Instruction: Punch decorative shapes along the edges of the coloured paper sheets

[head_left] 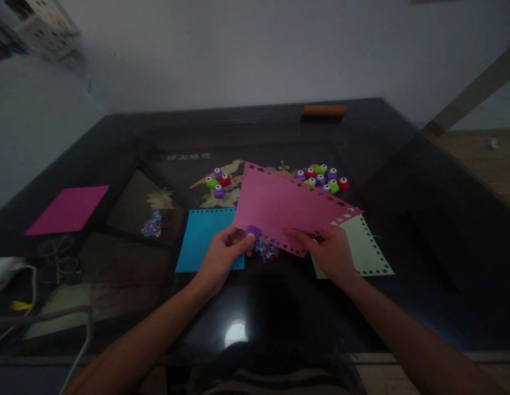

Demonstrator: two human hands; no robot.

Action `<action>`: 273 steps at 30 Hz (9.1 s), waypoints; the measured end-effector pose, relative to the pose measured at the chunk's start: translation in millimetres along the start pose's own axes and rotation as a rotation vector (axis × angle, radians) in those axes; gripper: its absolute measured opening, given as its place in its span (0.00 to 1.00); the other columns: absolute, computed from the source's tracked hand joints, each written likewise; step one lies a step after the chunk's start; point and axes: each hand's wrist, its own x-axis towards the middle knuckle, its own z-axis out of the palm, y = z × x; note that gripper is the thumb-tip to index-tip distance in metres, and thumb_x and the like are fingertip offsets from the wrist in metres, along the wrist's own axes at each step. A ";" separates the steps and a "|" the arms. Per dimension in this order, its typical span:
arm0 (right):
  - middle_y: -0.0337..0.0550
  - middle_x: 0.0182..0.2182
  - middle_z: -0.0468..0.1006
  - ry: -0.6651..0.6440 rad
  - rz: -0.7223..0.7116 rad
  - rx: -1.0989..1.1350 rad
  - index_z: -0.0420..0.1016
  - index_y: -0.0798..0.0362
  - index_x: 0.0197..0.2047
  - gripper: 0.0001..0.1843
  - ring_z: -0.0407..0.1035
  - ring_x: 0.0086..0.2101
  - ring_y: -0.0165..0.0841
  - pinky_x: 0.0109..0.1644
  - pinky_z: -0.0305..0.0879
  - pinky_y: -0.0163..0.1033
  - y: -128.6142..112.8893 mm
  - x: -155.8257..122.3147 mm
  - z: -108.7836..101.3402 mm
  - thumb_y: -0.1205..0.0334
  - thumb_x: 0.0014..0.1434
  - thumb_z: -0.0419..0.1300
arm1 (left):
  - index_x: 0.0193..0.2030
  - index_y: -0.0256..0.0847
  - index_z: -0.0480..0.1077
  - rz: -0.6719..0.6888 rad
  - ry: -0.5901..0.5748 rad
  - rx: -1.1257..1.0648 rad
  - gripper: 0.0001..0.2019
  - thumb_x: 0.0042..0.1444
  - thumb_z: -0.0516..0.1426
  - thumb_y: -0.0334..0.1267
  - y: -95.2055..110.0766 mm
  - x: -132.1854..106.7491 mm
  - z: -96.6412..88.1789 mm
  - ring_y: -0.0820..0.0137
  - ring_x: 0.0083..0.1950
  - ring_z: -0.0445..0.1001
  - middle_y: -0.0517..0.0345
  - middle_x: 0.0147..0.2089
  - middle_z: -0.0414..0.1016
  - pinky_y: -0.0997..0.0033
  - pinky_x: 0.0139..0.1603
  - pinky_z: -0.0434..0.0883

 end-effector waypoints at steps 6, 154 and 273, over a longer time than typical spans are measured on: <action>0.40 0.28 0.83 0.002 -0.020 0.006 0.82 0.47 0.29 0.07 0.76 0.30 0.39 0.35 0.69 0.43 2.3 -1.1 0.5 0.55 0.52 0.64 | 0.34 0.37 0.72 0.004 -0.015 0.000 0.13 0.46 0.64 0.45 -1.5 0.6 -0.6 0.73 0.27 0.66 0.61 0.26 0.69 0.72 0.31 0.62; 0.41 0.28 0.82 0.037 0.238 0.147 0.81 0.51 0.29 0.07 0.76 0.29 0.36 0.34 0.70 0.40 1.7 -25.1 -7.7 0.57 0.50 0.65 | 0.32 0.37 0.75 -0.027 -0.074 0.281 0.12 0.44 0.64 0.44 1.9 -11.6 7.1 0.68 0.32 0.72 0.57 0.29 0.76 0.70 0.33 0.66; 0.46 0.33 0.80 0.209 0.381 0.205 0.73 0.54 0.41 0.16 0.74 0.31 0.40 0.33 0.70 0.43 72.2 -30.3 -123.4 0.54 0.50 0.61 | 0.40 0.38 0.71 0.562 -0.263 1.037 0.10 0.49 0.60 0.32 5.9 155.1 102.6 0.66 0.33 0.71 0.57 0.34 0.73 0.68 0.35 0.67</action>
